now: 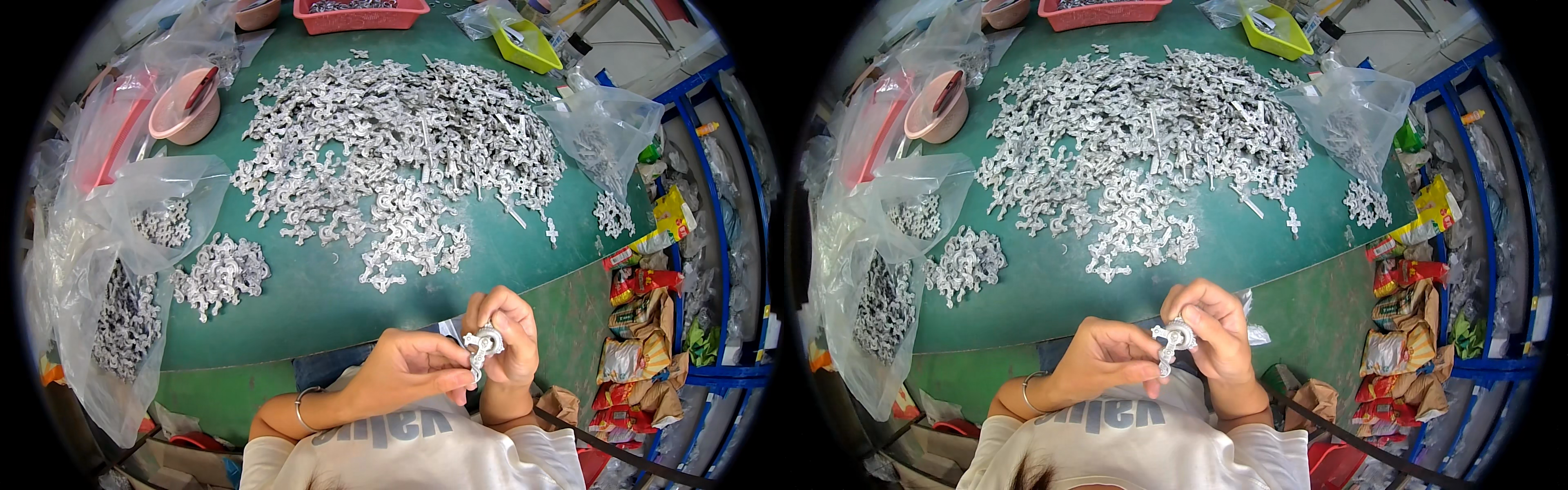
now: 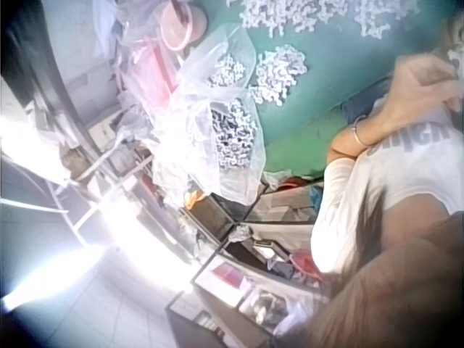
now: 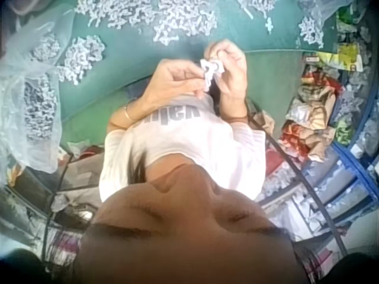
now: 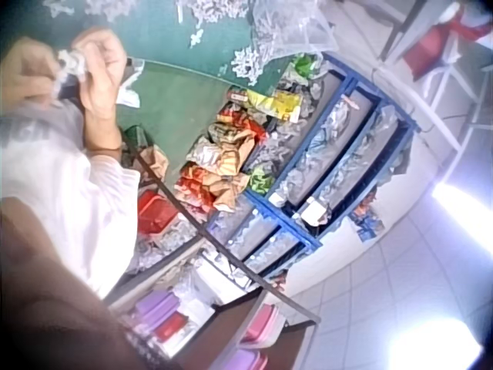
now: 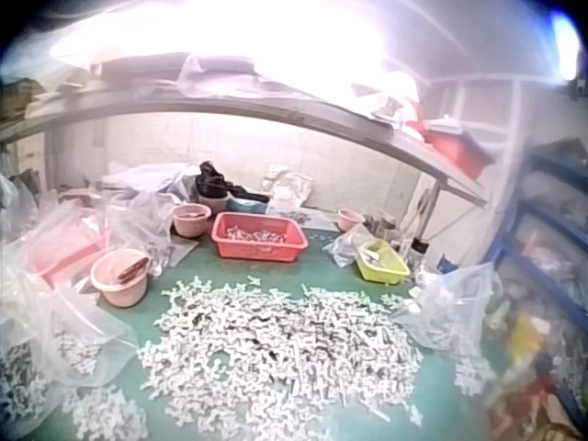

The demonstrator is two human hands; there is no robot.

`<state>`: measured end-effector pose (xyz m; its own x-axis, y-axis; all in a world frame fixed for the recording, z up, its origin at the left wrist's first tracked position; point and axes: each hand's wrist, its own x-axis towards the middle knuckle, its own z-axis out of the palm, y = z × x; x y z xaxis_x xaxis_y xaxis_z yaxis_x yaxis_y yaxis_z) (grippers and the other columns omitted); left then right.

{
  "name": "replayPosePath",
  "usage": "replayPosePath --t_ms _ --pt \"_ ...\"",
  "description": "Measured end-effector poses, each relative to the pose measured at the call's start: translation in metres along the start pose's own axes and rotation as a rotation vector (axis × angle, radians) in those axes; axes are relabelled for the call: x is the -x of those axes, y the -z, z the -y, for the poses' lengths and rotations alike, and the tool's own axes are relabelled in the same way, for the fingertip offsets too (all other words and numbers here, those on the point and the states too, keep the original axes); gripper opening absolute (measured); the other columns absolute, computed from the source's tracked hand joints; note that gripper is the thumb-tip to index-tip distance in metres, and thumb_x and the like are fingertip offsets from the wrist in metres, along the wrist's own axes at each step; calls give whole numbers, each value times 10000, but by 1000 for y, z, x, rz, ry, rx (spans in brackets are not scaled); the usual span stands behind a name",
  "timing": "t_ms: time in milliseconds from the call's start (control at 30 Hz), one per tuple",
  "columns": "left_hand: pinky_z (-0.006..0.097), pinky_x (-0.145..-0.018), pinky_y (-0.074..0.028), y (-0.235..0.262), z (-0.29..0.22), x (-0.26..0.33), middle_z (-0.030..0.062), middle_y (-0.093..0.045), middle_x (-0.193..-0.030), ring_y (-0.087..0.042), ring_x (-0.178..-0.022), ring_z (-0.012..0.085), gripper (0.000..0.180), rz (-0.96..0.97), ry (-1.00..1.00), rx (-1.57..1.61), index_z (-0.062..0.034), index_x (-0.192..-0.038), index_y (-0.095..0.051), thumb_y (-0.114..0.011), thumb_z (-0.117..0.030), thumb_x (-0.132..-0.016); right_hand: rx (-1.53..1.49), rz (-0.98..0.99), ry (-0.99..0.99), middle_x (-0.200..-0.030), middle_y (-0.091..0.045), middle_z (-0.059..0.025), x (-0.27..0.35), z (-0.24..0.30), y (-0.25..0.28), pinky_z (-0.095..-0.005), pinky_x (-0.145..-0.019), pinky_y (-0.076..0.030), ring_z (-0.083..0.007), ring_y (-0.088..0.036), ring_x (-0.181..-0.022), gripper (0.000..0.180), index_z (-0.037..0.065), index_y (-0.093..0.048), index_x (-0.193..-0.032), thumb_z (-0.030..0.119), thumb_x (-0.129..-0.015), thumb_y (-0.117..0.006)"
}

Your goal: The person picks up and handles various small metallic cross-shaped objects from a large pile on a table.

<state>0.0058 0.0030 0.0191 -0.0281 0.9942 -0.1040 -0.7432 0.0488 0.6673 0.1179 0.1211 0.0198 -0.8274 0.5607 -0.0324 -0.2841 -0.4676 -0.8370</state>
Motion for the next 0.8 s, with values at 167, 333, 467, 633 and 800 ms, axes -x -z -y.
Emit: replayPosePath --t_ms 167,333,467,633,800 --pt "245 -600 -498 0 0 1 115 -610 -785 -606 -670 147 136 -8 6 7 74 -905 -575 -588 4 -790 -3 -2 1 -699 -504 -94 0 -1 0 -199 -485 -281 -79 -382 -557 188 -20 -514 -779 162 -827 -503" --pt "248 -619 -505 -1 -1 1 117 -604 -812 -605 -689 151 137 -8 3 21 72 -906 -571 -590 21 -781 7 7 40 -720 -511 -90 1 -2 3 -180 -462 -258 -48 -347 -507 194 -35 -538 -806 157 -827 -517" --pt "251 -634 -511 1 1 1 118 -599 -839 -603 -702 151 143 4 -19 45 73 -909 -567 -592 34 -774 13 27 82 -729 -508 -84 1 -5 5 -175 -459 -250 -39 -328 -491 206 -40 -549 -811 164 -830 -526" --pt "251 -628 -507 1 2 1 116 -604 -821 -604 -687 152 138 -8 -17 6 74 -911 -567 -586 23 -783 21 34 100 -726 -501 -79 1 -4 5 -176 -458 -244 -39 -317 -488 203 -36 -551 -810 165 -833 -534" --pt "254 -620 -502 2 2 1 123 -607 -812 -605 -678 156 137 -21 0 -7 78 -922 -564 -561 0 -809 9 34 119 -721 -499 -79 0 -4 6 -184 -459 -239 -46 -319 -496 208 -34 -552 -809 173 -828 -550"
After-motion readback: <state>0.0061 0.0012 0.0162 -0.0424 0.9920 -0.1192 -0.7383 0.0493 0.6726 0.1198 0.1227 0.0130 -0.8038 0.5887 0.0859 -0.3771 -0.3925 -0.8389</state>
